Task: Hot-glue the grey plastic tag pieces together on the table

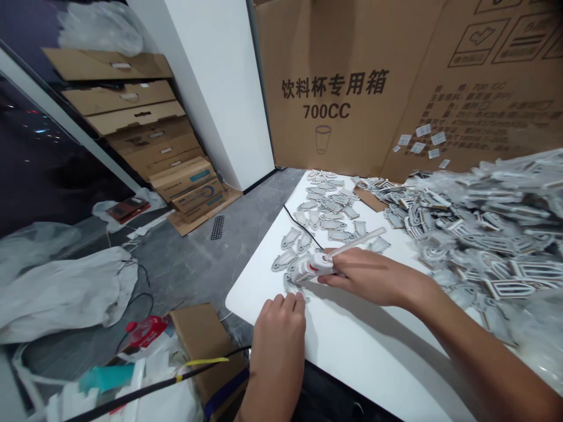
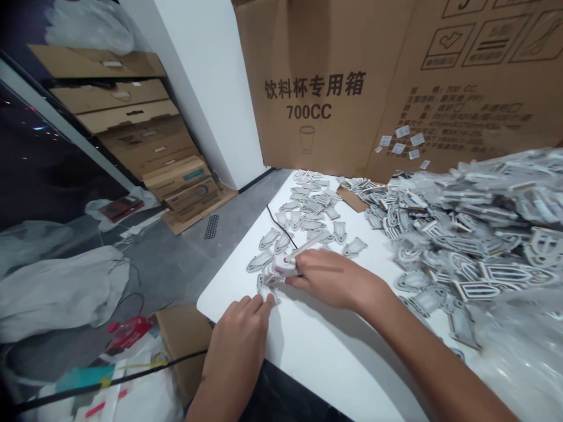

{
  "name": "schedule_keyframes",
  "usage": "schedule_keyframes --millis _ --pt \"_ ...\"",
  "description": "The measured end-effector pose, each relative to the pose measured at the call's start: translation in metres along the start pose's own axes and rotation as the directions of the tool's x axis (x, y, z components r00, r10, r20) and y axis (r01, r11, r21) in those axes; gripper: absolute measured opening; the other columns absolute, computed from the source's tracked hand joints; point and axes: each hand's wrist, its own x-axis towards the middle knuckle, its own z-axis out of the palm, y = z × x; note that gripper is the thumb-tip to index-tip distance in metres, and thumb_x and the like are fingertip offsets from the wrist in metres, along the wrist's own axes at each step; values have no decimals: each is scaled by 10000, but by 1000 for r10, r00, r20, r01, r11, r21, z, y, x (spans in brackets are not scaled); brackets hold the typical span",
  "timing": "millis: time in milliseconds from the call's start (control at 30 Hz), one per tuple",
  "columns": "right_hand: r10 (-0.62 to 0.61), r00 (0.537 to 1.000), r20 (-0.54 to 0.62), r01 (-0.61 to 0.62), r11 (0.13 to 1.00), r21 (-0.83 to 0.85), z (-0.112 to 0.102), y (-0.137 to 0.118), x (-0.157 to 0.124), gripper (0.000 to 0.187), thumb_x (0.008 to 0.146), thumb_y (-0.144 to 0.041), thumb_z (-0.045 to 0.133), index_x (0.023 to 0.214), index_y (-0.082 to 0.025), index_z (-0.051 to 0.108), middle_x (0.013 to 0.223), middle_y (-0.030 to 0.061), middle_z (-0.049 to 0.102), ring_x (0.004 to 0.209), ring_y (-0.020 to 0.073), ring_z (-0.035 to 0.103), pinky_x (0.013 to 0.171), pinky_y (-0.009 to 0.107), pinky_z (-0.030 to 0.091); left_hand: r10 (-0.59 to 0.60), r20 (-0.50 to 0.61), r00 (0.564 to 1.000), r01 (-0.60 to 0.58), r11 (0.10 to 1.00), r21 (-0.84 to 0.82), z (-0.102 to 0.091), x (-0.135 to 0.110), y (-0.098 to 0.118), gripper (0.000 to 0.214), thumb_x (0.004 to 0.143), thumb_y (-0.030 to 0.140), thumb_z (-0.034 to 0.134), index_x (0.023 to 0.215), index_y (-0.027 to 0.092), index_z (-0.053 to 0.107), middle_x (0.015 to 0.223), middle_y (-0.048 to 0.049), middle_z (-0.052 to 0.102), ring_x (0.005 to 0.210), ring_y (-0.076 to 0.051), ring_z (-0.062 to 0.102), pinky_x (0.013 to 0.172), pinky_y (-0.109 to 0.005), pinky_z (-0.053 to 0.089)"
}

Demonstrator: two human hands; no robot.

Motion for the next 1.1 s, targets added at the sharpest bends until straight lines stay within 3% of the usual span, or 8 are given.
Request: schedule_keyframes --millis 833,1100 --pt "29 999 -40 -31 999 -41 3 -5 -2 446 1089 -466 382 925 -184 686 1021 144 718 1014 317 666 875 399 485 -22 48 999 19 998 54 -1 5 7 314 920 -25 579 1129 147 740 986 -85 739 939 -255 680 792 -368 489" --pt "76 996 -47 -77 997 -30 3 -2 -2 436 1074 -499 403 902 -202 673 1051 143 729 1045 324 670 886 393 488 -16 2 1000 15 999 34 1 3 6 298 923 11 602 1153 161 717 972 -89 719 933 -245 656 799 -347 461"
